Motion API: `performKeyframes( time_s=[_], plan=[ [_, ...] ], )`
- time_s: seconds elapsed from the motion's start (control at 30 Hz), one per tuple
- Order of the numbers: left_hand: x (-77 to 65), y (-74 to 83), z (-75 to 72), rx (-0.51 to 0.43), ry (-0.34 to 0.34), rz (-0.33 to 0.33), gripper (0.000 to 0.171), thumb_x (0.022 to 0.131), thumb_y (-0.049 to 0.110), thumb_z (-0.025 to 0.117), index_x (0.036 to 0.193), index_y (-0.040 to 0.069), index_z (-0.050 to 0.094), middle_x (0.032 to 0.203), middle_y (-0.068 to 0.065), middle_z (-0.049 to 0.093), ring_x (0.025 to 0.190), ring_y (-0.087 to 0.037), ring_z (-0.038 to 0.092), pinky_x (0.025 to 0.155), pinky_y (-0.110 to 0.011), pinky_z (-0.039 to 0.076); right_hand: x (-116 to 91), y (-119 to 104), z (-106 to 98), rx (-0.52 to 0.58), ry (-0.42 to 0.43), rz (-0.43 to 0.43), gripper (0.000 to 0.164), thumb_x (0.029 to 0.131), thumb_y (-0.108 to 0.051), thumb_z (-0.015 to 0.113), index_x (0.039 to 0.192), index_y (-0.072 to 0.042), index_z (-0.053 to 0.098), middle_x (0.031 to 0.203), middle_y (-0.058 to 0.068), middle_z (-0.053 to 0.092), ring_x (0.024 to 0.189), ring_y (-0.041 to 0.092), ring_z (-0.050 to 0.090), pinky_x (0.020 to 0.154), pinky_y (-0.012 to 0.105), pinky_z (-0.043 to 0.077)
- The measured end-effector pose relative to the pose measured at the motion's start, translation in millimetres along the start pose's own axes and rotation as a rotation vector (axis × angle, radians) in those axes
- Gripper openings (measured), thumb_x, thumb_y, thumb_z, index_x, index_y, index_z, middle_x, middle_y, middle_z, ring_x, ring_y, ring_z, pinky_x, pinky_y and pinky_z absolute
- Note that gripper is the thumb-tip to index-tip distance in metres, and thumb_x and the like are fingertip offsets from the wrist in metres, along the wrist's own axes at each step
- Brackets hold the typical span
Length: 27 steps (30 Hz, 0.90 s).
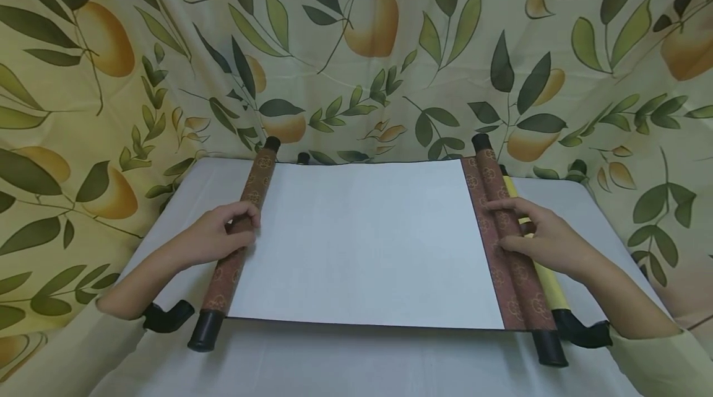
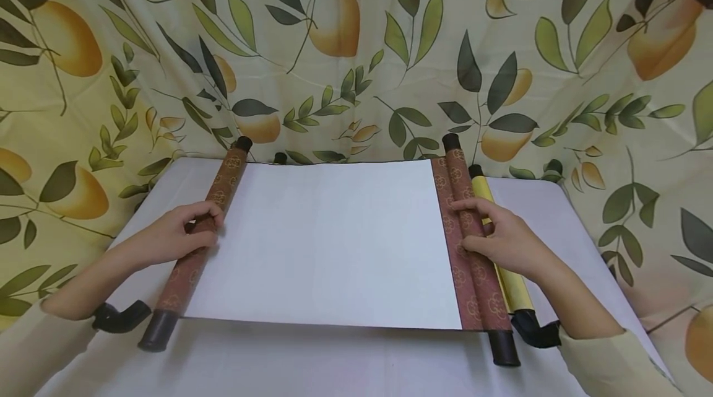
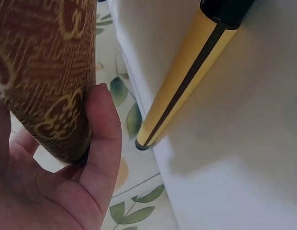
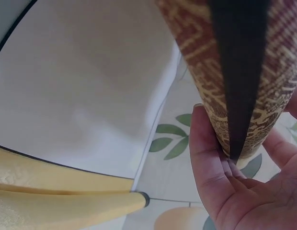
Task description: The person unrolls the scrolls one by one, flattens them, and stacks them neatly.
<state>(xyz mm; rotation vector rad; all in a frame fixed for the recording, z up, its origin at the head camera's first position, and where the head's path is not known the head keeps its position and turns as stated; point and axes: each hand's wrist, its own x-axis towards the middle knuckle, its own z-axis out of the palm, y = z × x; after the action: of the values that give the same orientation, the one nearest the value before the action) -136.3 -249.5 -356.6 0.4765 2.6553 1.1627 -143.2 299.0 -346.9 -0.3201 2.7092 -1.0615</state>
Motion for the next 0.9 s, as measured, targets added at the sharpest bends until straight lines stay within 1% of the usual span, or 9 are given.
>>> performKeyframes(
  time_s=[0.13, 0.23, 0.33, 0.5, 0.7, 0.9],
  plan=[
    [-0.8, -2.1, -2.2, -0.008, 0.003, -0.008, 0.012, 0.089, 0.005, 0.060, 0.098, 0.012, 0.059, 0.096, -0.007, 0.056, 0.082, -0.023, 0.051, 0.061, -0.033, 0.047, -2.2, 1.0, -0.4, -0.007, 0.003, 0.006, 0.061, 0.089, -0.006, 0.068, 0.146, -0.015, 0.047, 0.143, 0.026, 0.038, 0.098, 0.036, 0.058, 0.061, 0.036, 0.055],
    [-1.4, -2.4, -2.8, -0.010, 0.006, -0.008, 0.010, 0.089, 0.005, 0.059, 0.097, 0.011, 0.058, 0.092, -0.007, 0.054, 0.081, -0.023, 0.050, 0.061, -0.032, 0.046, -4.3, 1.0, -0.8, -0.005, 0.001, 0.008, 0.061, 0.089, -0.007, 0.067, 0.146, -0.014, 0.046, 0.144, 0.027, 0.037, 0.099, 0.036, 0.058, 0.061, 0.036, 0.055],
    [-2.1, -1.9, -2.9, -0.012, 0.014, -0.007, 0.009, 0.090, 0.007, 0.063, 0.096, 0.011, 0.057, 0.089, -0.006, 0.052, 0.079, -0.022, 0.049, 0.060, -0.031, 0.045, -5.7, 1.4, -0.8, 0.000, -0.001, 0.009, 0.060, 0.089, -0.007, 0.067, 0.146, -0.014, 0.046, 0.144, 0.027, 0.037, 0.100, 0.037, 0.058, 0.061, 0.036, 0.054],
    [-4.0, -0.8, -4.5, -0.025, 0.019, 0.003, 0.019, 0.089, 0.012, 0.072, 0.096, 0.010, 0.054, 0.088, -0.006, 0.050, 0.074, -0.019, 0.047, 0.057, -0.029, 0.042, -5.8, 5.1, 0.2, -0.002, 0.000, 0.007, 0.060, 0.089, -0.007, 0.068, 0.145, -0.014, 0.047, 0.144, 0.026, 0.038, 0.101, 0.037, 0.058, 0.062, 0.037, 0.054],
    [-5.7, -1.1, -7.8, -0.053, 0.024, 0.045, 0.019, 0.089, 0.005, 0.068, 0.095, 0.009, 0.051, 0.087, -0.006, 0.047, 0.076, -0.018, 0.046, 0.058, -0.027, 0.041, -6.5, 7.9, 0.0, -0.012, 0.002, 0.006, 0.060, 0.090, -0.008, 0.067, 0.146, -0.014, 0.046, 0.145, 0.028, 0.037, 0.104, 0.040, 0.058, 0.063, 0.037, 0.054],
    [-5.4, -5.0, -9.5, -0.044, 0.031, 0.032, 0.014, 0.089, 0.001, 0.062, 0.097, 0.008, 0.053, 0.088, -0.006, 0.049, 0.079, -0.021, 0.047, 0.060, -0.028, 0.042, -6.8, 7.3, 0.3, -0.024, 0.009, -0.007, 0.060, 0.089, -0.007, 0.068, 0.145, -0.013, 0.047, 0.145, 0.028, 0.037, 0.103, 0.040, 0.058, 0.063, 0.037, 0.054]
  ],
)
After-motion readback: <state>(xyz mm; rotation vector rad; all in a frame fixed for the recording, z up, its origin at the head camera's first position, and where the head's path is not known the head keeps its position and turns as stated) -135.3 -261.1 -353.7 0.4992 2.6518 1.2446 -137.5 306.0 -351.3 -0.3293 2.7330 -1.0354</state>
